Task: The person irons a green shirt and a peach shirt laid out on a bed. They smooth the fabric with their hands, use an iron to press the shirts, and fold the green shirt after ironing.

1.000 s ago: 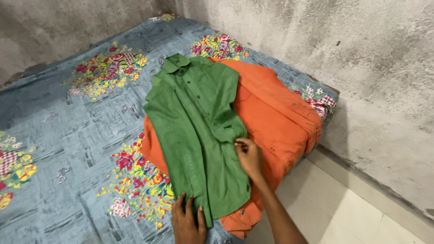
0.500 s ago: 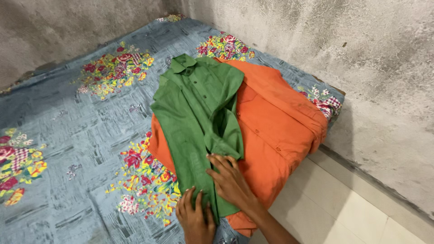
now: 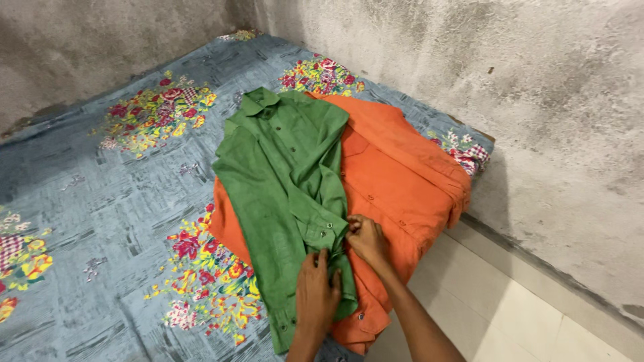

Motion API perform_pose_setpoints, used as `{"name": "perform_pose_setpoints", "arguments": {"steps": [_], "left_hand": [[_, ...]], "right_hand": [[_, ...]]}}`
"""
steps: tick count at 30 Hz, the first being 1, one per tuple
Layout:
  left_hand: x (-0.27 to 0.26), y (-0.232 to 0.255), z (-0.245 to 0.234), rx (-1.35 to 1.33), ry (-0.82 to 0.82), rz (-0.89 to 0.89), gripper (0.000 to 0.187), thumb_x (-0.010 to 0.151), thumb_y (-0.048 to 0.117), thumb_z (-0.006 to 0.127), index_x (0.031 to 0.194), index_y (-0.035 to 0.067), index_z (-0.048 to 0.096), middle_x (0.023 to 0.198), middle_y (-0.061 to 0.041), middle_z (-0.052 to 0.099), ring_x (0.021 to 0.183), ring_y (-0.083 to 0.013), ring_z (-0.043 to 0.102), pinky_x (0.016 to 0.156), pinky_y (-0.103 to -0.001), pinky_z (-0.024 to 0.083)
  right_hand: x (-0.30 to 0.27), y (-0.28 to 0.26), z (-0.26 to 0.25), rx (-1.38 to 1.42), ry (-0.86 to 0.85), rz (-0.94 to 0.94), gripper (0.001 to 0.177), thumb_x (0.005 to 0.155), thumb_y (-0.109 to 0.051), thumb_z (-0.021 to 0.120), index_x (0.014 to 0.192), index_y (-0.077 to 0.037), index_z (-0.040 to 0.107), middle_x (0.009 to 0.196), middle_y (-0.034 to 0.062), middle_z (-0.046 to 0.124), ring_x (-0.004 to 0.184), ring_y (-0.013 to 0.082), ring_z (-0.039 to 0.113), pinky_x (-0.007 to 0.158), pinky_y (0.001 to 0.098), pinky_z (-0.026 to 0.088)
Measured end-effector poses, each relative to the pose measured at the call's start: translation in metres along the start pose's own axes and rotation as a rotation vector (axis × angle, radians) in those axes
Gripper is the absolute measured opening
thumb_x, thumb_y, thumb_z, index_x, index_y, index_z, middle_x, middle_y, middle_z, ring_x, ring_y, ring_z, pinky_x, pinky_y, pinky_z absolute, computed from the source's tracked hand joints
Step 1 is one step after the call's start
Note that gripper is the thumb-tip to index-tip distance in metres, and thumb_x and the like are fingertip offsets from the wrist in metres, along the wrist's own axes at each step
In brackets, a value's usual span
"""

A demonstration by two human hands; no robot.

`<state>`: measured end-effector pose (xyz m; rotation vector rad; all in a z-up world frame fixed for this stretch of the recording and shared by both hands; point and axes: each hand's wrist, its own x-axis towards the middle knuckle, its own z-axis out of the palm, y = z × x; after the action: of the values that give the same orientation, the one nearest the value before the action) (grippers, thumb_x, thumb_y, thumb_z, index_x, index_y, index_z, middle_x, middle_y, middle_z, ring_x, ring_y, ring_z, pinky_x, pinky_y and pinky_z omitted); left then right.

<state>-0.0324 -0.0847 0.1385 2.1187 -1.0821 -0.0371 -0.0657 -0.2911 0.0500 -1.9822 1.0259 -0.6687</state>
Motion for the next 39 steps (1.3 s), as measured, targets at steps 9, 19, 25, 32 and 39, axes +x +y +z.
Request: {"name": "perform_pose_setpoints", "arguments": {"steps": [9, 19, 25, 32, 39], "left_hand": [[0.016, 0.055, 0.034, -0.442, 0.025, 0.267, 0.035, 0.090, 0.002, 0.063, 0.125, 0.000, 0.060, 0.122, -0.022, 0.063, 0.106, -0.0449, 0.062, 0.089, -0.050, 0.052], [-0.050, 0.013, 0.014, -0.142, 0.024, 0.314, 0.057, 0.077, 0.012, 0.078, 0.130, 0.004, 0.059, 0.140, -0.022, 0.052, 0.128, -0.0446, 0.048, 0.105, -0.054, 0.039], [-0.090, -0.041, -0.033, 0.066, -0.094, 0.222, 0.072, 0.061, 0.021, 0.087, 0.126, 0.005, 0.060, 0.141, -0.021, 0.050, 0.132, -0.0460, 0.042, 0.104, -0.059, 0.031], [-0.098, -0.065, -0.051, 0.170, -0.134, 0.225, 0.059, 0.067, 0.005, 0.075, 0.125, 0.008, 0.064, 0.127, -0.011, 0.062, 0.122, -0.0331, 0.054, 0.107, -0.052, 0.038], [-0.065, -0.068, -0.063, -0.171, 0.128, -0.087, 0.032, 0.091, 0.006, 0.067, 0.123, 0.009, 0.069, 0.117, -0.013, 0.072, 0.111, -0.0318, 0.070, 0.098, -0.041, 0.055]], "right_hand": [[0.027, 0.037, -0.124, 0.613, 0.326, 0.168, 0.017, 0.094, -0.004, 0.067, 0.105, -0.010, 0.078, 0.087, 0.0014, 0.070, 0.071, 0.0117, 0.060, 0.058, 0.0291, 0.047], [0.021, 0.115, -0.191, 0.333, 0.326, 0.342, 0.025, 0.091, -0.005, 0.073, 0.116, -0.004, 0.072, 0.091, 0.0062, 0.071, 0.073, 0.0167, 0.064, 0.060, 0.0345, 0.054], [0.014, 0.156, -0.170, 0.485, 0.322, 0.262, 0.021, 0.093, -0.006, 0.072, 0.114, -0.002, 0.072, 0.097, 0.0060, 0.073, 0.082, 0.0143, 0.069, 0.069, 0.0300, 0.059], [0.018, 0.156, -0.178, 0.491, 0.345, 0.229, 0.017, 0.095, -0.004, 0.072, 0.112, -0.003, 0.072, 0.098, 0.0054, 0.071, 0.082, 0.0131, 0.067, 0.068, 0.0286, 0.056], [0.010, 0.131, -0.184, 0.484, 0.342, 0.207, 0.016, 0.096, -0.004, 0.072, 0.112, -0.002, 0.071, 0.097, 0.0055, 0.072, 0.081, 0.0140, 0.067, 0.067, 0.0290, 0.057]]}}
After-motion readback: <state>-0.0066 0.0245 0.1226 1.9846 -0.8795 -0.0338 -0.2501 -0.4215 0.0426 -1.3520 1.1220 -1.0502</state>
